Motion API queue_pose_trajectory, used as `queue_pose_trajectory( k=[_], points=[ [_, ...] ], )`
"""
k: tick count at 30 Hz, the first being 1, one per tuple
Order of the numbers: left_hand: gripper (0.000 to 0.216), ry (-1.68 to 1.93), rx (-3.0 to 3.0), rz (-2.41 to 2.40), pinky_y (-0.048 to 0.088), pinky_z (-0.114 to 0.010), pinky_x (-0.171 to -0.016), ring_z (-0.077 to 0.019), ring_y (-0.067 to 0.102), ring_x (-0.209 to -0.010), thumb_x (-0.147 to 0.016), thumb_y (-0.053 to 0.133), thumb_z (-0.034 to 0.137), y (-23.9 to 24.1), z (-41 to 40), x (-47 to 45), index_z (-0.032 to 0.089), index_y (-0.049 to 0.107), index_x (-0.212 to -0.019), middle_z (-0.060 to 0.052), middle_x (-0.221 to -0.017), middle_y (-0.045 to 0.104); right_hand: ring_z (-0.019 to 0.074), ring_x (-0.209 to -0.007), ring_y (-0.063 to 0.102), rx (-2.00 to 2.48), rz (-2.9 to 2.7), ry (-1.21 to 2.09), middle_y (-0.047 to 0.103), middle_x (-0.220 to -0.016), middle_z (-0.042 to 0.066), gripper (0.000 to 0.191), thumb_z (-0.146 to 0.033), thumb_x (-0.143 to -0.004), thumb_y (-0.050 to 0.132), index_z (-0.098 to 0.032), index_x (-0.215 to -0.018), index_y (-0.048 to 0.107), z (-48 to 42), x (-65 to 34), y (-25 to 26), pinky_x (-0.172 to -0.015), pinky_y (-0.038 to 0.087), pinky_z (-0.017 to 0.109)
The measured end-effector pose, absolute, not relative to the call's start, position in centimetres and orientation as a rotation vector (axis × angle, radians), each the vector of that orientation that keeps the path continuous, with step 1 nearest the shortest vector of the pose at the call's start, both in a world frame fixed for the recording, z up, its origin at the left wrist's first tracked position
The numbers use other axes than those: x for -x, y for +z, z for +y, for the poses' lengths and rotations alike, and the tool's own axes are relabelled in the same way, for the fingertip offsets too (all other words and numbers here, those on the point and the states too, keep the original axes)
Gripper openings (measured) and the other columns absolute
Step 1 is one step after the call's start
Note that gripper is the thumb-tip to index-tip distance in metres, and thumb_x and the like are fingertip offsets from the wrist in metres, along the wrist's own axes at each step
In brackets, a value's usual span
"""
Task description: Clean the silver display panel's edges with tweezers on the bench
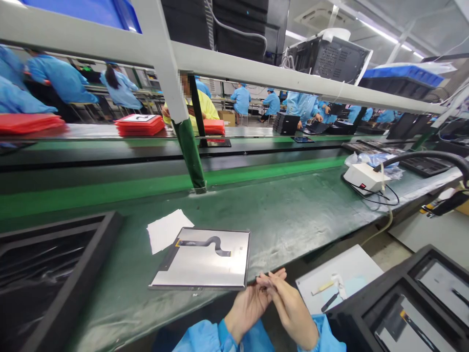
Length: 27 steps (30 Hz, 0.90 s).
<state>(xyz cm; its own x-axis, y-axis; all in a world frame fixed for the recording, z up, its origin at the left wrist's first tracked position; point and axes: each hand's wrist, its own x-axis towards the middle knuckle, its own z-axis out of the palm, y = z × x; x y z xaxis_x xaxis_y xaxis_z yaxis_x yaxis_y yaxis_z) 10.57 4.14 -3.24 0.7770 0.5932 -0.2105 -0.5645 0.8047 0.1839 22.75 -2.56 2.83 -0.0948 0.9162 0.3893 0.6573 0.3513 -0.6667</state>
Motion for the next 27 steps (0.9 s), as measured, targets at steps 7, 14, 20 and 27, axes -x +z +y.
queue_pose_trajectory(
  k=[7, 14, 20, 27],
  points=[
    [0.033, 0.647, -0.134, 0.322, 0.048, -0.044, -0.100, -0.0246, 0.071, -0.099, -0.093, 0.047, 0.005, -3.2, 4.2, -10.0, 0.008, 0.065, -0.121, -0.015, -0.102, 0.074, 0.0231, -0.129, 0.055, 1.361, -1.826, 0.377, 0.065, -0.134, 0.006, 0.038, -0.023, -0.103, 0.035, -0.025, -0.131, 0.062, 0.3, -22.4, 3.4, -0.112, 0.042, 0.045],
    [0.033, 0.604, -0.163, 0.358, 0.047, -0.040, -0.103, -0.0289, 0.067, -0.113, -0.089, 0.044, 0.006, -3.2, 4.3, -9.1, -0.001, 0.069, -0.108, -0.024, -0.116, 0.070, 0.0254, -0.086, 0.075, 1.406, -1.520, 0.665, 0.078, -0.093, 0.008, 0.037, -0.045, -0.099, 0.047, -0.024, -0.122, 0.068, -3.9, -22.1, 1.6, -0.077, 0.063, 0.034],
    [0.035, 0.571, -0.170, 0.454, 0.041, -0.046, -0.110, -0.0311, 0.067, -0.113, -0.092, 0.041, 0.013, -2.8, 3.4, -9.1, -0.004, 0.068, -0.106, -0.026, -0.119, 0.069, 0.0068, -0.029, 0.040, 1.234, -0.389, 0.955, 0.040, -0.045, -0.011, 0.035, -0.054, -0.083, 0.070, -0.022, -0.096, 0.072, -5.2, -21.3, -3.3, -0.024, 0.031, 0.014],
    [0.044, 0.665, -0.355, 0.563, 0.037, -0.042, -0.113, -0.0279, 0.065, -0.118, -0.099, 0.042, 0.038, -0.7, 1.0, -9.5, 0.006, 0.073, -0.104, -0.018, -0.116, 0.072, 0.0237, -0.074, 0.075, 0.997, -0.394, 1.055, 0.072, -0.070, 0.005, 0.032, -0.055, -0.073, 0.076, -0.024, -0.071, 0.071, -5.4, -18.7, -6.4, -0.068, 0.066, 0.036]
  ],
)
